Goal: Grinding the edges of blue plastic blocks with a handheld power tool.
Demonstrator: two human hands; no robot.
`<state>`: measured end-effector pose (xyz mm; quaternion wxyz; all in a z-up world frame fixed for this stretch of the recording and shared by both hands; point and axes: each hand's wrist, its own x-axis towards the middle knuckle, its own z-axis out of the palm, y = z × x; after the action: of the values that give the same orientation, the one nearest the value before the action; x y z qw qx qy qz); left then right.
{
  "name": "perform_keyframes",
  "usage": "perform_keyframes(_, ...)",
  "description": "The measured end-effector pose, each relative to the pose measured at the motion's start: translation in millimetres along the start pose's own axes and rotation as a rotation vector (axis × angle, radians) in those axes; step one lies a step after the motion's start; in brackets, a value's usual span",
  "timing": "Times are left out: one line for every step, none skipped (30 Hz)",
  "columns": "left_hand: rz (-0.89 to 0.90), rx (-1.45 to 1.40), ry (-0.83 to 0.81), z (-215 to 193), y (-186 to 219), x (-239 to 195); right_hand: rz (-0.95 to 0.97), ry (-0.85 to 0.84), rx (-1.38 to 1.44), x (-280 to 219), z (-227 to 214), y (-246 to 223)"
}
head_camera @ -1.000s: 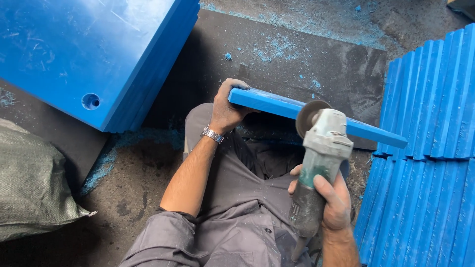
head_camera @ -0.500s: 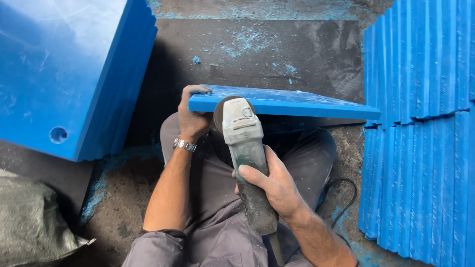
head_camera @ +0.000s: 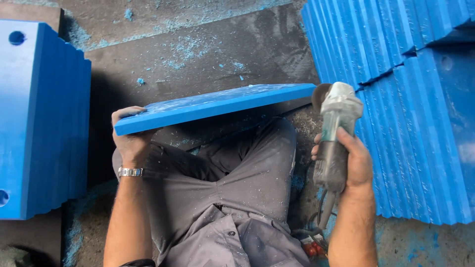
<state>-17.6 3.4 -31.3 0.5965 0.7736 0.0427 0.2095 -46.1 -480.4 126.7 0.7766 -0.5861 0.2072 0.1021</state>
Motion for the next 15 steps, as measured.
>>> perform_keyframes(0.005,-0.003,-0.011,-1,4,3,-0.005,0.009,0.006,-1,-13,0)
perform_keyframes(0.026,-0.031,-0.035,-5,7,5,-0.044,0.04,0.013,-1,-24,0)
perform_keyframes(0.048,-0.059,-0.059,-8,10,8,-0.083,0.07,0.02,-2,-36,1)
perform_keyframes(0.054,-0.059,-0.061,-9,9,11,-0.087,0.071,0.025,-5,-41,2)
perform_keyframes(0.002,-0.107,-0.09,-11,9,15,-0.112,0.098,0.019,-9,-46,3)
perform_keyframes(-0.053,-0.154,-0.117,-15,8,18,-0.134,0.123,0.012,-13,-49,5)
perform_keyframes(-0.049,-0.151,-0.118,-14,6,24,-0.137,0.122,0.016,-16,-54,9)
perform_keyframes(-0.055,-0.14,-0.113,-14,5,31,-0.105,0.131,0.046,-18,-58,13)
perform_keyframes(-0.061,-0.128,-0.109,-13,4,38,-0.073,0.14,0.076,-21,-63,18)
perform_keyframes(-0.056,-0.123,-0.111,-10,11,50,-0.073,0.138,0.083,-23,-66,24)
perform_keyframes(-0.015,-0.049,-0.124,-8,17,62,-0.047,0.148,0.097,-26,-69,30)
perform_keyframes(0.033,0.024,-0.13,-3,25,76,-0.027,0.151,0.111,-24,-72,35)
perform_keyframes(0.043,0.028,-0.126,6,50,93,-0.034,0.143,0.116,-22,-74,39)
perform_keyframes(0.118,0.099,-0.139,13,75,109,-0.042,0.145,0.108,-22,-75,44)
perform_keyframes(0.193,0.171,-0.152,22,100,125,-0.05,0.148,0.099,-22,-77,49)
